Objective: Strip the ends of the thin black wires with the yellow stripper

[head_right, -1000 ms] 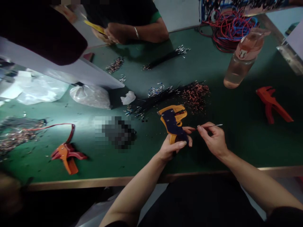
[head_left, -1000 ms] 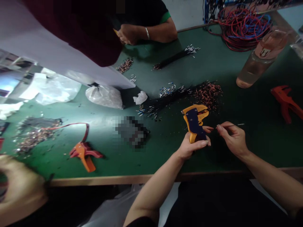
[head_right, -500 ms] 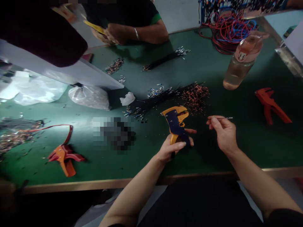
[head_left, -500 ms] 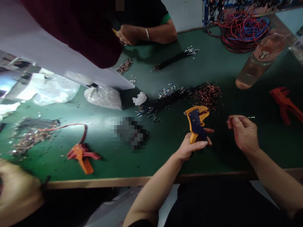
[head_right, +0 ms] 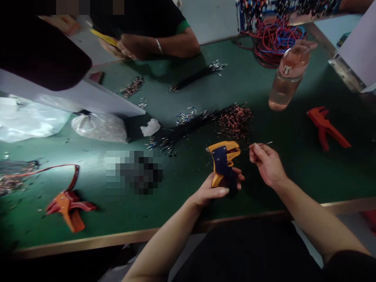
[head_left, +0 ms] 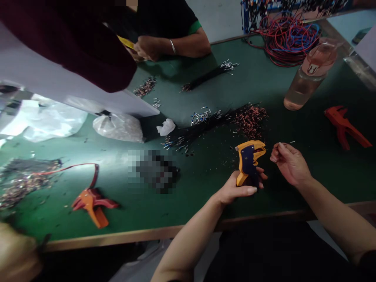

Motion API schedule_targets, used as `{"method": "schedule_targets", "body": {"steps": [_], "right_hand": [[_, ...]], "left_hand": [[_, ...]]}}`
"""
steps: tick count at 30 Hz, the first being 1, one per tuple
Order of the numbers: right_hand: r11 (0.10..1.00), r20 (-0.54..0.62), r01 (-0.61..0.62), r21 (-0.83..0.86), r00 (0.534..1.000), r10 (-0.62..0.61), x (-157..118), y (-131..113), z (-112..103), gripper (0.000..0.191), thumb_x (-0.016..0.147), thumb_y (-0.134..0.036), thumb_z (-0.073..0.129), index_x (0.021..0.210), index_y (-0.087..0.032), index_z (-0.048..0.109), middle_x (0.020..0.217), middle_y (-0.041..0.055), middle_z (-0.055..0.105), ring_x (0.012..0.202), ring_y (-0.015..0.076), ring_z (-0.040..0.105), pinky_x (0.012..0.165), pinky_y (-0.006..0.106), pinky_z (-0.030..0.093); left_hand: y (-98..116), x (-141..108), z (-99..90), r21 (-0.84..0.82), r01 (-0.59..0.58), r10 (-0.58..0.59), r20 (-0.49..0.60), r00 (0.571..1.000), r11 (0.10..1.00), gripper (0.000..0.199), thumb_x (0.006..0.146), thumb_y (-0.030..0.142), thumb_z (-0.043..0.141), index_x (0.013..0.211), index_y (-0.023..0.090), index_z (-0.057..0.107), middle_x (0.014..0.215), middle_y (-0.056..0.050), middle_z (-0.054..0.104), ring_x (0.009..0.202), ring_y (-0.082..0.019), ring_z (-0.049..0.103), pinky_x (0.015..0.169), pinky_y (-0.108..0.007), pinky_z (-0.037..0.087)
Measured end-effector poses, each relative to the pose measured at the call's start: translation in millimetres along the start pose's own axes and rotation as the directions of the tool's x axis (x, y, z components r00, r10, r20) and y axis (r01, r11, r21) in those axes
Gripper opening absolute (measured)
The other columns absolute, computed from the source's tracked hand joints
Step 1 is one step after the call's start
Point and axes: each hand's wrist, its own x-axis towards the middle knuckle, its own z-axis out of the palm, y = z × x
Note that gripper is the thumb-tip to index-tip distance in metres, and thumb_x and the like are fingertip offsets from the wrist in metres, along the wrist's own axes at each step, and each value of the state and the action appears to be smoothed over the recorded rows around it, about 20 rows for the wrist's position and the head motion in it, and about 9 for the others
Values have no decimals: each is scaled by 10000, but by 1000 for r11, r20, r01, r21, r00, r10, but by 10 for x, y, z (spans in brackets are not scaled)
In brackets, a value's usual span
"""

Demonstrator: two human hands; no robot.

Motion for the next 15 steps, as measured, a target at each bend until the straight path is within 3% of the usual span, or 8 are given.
{"method": "schedule_targets", "body": {"steps": [6,15], "right_hand": [[1000,-9,-30,-3,1000,30,-12,-10,17,386,607,-533,912,716,-225,707,602,-42,549,577,99,478,544,257,402],[999,0,-13,-33,1000,13,-2,5,13,389,622,-547,892,715,-220,703,591,-48,551,563,98,472,529,250,399]], "left_hand": [[-5,-7,8,11,1,0,-34,999,1000,556,673,392,876,1148,163,701,955,-80,696,848,-192,660,824,-344,506],[29,-5,34,84,41,-38,-39,999,996,557,680,444,877,1120,150,703,932,-74,692,841,-190,652,802,-337,497]]}}
